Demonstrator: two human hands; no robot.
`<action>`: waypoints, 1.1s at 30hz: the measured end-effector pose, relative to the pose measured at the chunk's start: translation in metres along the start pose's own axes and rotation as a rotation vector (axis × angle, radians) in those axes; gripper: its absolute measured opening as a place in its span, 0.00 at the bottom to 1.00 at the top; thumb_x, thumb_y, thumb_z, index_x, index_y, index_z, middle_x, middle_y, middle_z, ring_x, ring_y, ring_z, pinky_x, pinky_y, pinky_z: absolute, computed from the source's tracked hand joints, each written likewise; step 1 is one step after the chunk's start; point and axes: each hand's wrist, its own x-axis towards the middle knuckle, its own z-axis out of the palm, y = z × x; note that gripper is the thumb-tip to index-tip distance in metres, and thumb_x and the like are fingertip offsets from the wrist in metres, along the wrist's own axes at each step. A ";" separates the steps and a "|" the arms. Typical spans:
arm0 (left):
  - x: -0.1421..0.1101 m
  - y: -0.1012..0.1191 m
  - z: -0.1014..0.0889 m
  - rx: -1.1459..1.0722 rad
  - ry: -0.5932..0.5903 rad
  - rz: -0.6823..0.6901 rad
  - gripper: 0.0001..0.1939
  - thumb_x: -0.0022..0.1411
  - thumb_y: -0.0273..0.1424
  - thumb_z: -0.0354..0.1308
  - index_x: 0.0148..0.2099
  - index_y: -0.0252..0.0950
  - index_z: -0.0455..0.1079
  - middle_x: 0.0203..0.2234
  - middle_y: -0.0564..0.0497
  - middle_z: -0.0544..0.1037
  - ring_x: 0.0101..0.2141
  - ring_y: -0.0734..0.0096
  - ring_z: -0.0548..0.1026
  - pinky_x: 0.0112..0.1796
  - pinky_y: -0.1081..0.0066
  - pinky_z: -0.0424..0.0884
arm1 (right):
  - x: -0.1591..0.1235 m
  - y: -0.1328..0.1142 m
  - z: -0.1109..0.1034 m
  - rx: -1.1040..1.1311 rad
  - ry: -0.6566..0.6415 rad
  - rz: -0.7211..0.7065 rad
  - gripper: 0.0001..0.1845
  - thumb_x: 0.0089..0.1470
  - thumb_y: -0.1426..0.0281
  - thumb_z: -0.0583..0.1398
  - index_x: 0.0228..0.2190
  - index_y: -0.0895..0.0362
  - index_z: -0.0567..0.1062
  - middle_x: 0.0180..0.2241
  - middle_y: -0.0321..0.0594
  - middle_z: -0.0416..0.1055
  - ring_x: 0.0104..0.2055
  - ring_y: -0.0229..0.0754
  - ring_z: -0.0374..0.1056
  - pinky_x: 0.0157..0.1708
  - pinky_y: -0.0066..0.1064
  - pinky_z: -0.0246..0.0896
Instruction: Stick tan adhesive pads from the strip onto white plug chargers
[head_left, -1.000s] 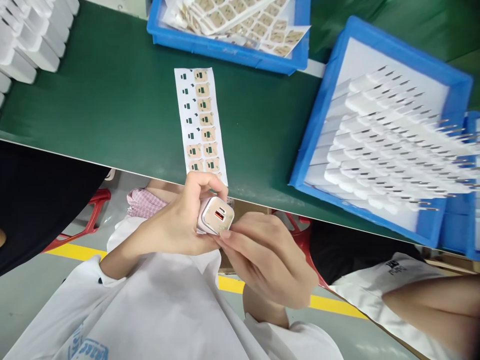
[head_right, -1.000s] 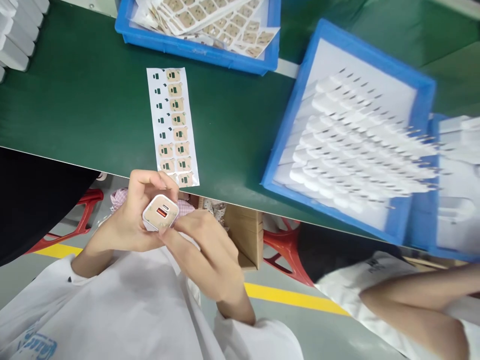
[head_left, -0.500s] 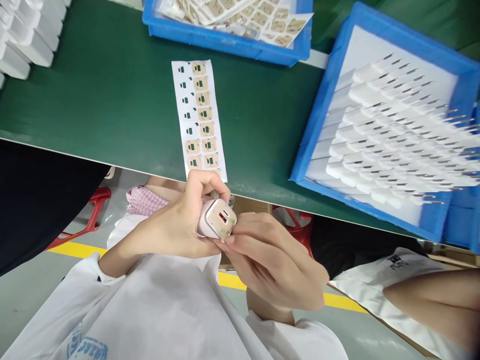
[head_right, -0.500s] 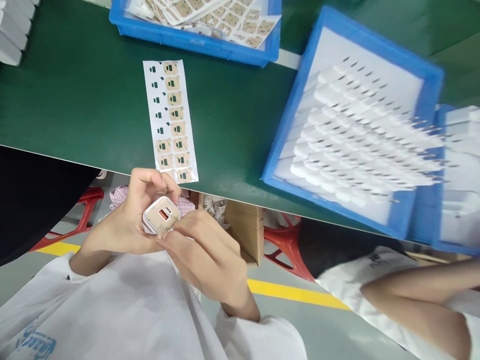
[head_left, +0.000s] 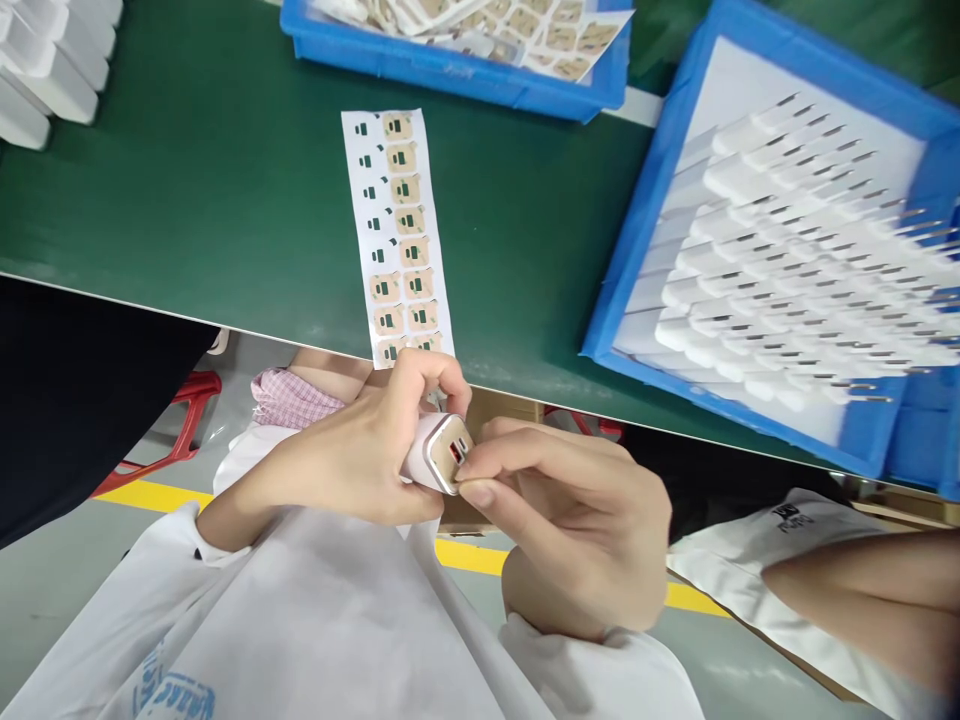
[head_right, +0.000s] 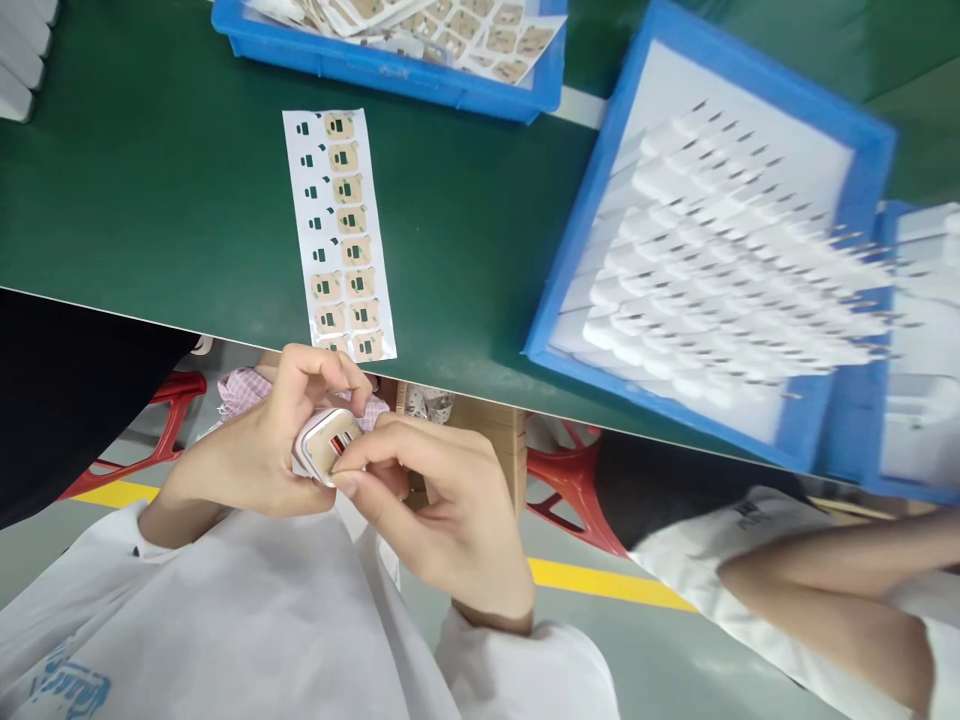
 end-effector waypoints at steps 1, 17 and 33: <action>0.000 0.000 0.000 -0.004 -0.006 0.000 0.34 0.53 0.23 0.66 0.52 0.49 0.49 0.44 0.50 0.65 0.43 0.64 0.73 0.34 0.67 0.73 | -0.001 0.001 0.001 0.010 0.009 0.020 0.08 0.60 0.78 0.64 0.32 0.53 0.76 0.22 0.29 0.69 0.20 0.31 0.58 0.18 0.25 0.54; 0.003 -0.019 -0.002 0.118 0.019 0.128 0.39 0.49 0.16 0.59 0.57 0.48 0.46 0.44 0.51 0.64 0.39 0.71 0.71 0.38 0.70 0.70 | -0.008 0.053 0.001 -0.046 0.513 0.355 0.14 0.64 0.57 0.62 0.32 0.54 0.72 0.21 0.27 0.64 0.21 0.32 0.59 0.24 0.25 0.57; 0.021 -0.036 0.017 -0.021 0.165 0.259 0.35 0.55 0.18 0.62 0.59 0.48 0.53 0.40 0.54 0.65 0.43 0.70 0.72 0.45 0.67 0.72 | -0.087 0.179 -0.023 -0.067 0.225 0.991 0.17 0.64 0.61 0.65 0.50 0.58 0.77 0.50 0.45 0.76 0.49 0.46 0.75 0.50 0.44 0.75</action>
